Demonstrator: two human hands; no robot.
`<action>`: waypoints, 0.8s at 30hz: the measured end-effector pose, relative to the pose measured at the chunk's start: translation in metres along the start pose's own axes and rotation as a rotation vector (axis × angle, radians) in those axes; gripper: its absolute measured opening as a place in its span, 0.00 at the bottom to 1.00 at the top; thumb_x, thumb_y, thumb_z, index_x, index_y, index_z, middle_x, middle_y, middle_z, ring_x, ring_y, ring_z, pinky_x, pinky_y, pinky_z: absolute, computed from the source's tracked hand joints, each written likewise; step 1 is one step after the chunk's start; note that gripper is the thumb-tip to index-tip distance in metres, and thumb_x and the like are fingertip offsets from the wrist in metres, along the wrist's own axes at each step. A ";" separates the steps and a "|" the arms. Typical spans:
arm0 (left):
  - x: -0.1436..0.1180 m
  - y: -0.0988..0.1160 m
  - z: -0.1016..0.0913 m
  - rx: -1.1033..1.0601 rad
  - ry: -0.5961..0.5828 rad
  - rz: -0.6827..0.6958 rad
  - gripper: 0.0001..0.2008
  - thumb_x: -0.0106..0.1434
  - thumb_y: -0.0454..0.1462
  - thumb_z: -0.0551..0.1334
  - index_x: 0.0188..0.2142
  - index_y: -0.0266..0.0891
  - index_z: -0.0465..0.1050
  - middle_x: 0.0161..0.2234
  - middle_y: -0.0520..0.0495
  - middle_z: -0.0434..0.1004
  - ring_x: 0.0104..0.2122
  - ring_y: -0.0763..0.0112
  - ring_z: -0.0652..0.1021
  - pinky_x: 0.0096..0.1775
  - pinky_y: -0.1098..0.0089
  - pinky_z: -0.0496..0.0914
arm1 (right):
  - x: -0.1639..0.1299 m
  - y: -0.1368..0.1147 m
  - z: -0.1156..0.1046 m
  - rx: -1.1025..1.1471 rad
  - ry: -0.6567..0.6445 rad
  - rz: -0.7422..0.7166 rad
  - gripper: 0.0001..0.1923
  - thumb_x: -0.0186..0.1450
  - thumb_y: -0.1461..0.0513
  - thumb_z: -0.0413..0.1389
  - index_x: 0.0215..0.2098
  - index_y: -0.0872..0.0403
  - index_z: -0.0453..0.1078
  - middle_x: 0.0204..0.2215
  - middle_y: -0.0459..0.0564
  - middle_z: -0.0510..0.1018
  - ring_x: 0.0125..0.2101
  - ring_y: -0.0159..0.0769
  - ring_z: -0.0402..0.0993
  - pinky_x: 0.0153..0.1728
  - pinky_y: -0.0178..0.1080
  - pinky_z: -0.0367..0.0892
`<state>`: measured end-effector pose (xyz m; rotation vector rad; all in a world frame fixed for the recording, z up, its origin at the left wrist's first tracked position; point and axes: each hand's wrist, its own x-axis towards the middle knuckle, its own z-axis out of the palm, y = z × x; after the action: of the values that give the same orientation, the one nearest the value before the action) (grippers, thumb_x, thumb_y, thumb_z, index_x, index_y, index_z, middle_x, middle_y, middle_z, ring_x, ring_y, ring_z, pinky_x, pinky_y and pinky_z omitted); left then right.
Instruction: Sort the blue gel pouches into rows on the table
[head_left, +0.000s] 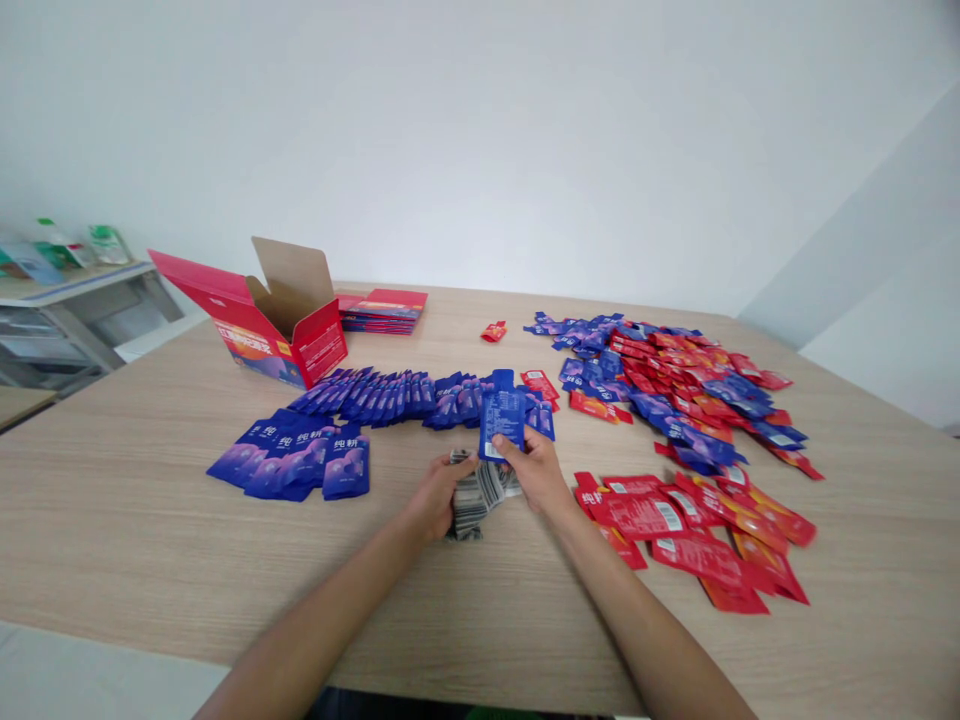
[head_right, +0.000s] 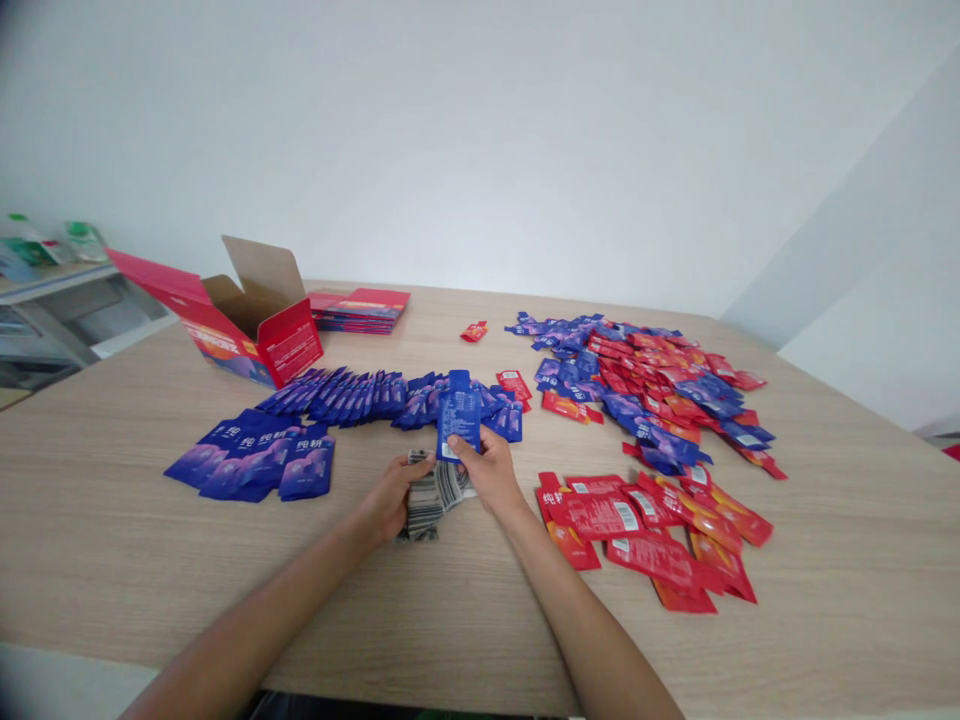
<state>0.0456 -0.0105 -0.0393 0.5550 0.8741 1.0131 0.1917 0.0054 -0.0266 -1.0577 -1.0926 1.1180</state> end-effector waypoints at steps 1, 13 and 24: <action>0.000 0.001 0.001 -0.026 0.006 -0.029 0.15 0.53 0.44 0.73 0.32 0.35 0.76 0.28 0.42 0.82 0.32 0.58 0.83 0.35 0.62 0.77 | 0.000 0.000 0.001 0.019 0.019 0.001 0.22 0.50 0.46 0.70 0.28 0.54 0.73 0.19 0.41 0.73 0.18 0.27 0.61 0.19 0.32 0.59; -0.010 0.020 0.008 -0.219 0.003 -0.065 0.13 0.68 0.41 0.62 0.46 0.36 0.77 0.39 0.39 0.85 0.36 0.61 0.85 0.41 0.62 0.78 | -0.001 -0.009 0.006 0.366 0.116 0.141 0.26 0.52 0.42 0.69 0.27 0.53 0.67 0.17 0.37 0.67 0.16 0.24 0.59 0.15 0.29 0.58; -0.006 0.026 0.008 -0.338 0.075 -0.224 0.17 0.72 0.40 0.54 0.48 0.29 0.76 0.39 0.36 0.84 0.38 0.59 0.84 0.43 0.60 0.78 | 0.003 -0.001 0.000 0.241 0.068 0.077 0.22 0.52 0.49 0.71 0.31 0.53 0.69 0.21 0.39 0.68 0.19 0.26 0.61 0.18 0.30 0.61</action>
<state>0.0384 -0.0045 -0.0134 0.1310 0.7892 0.9542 0.1917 0.0080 -0.0254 -0.9460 -0.8456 1.2323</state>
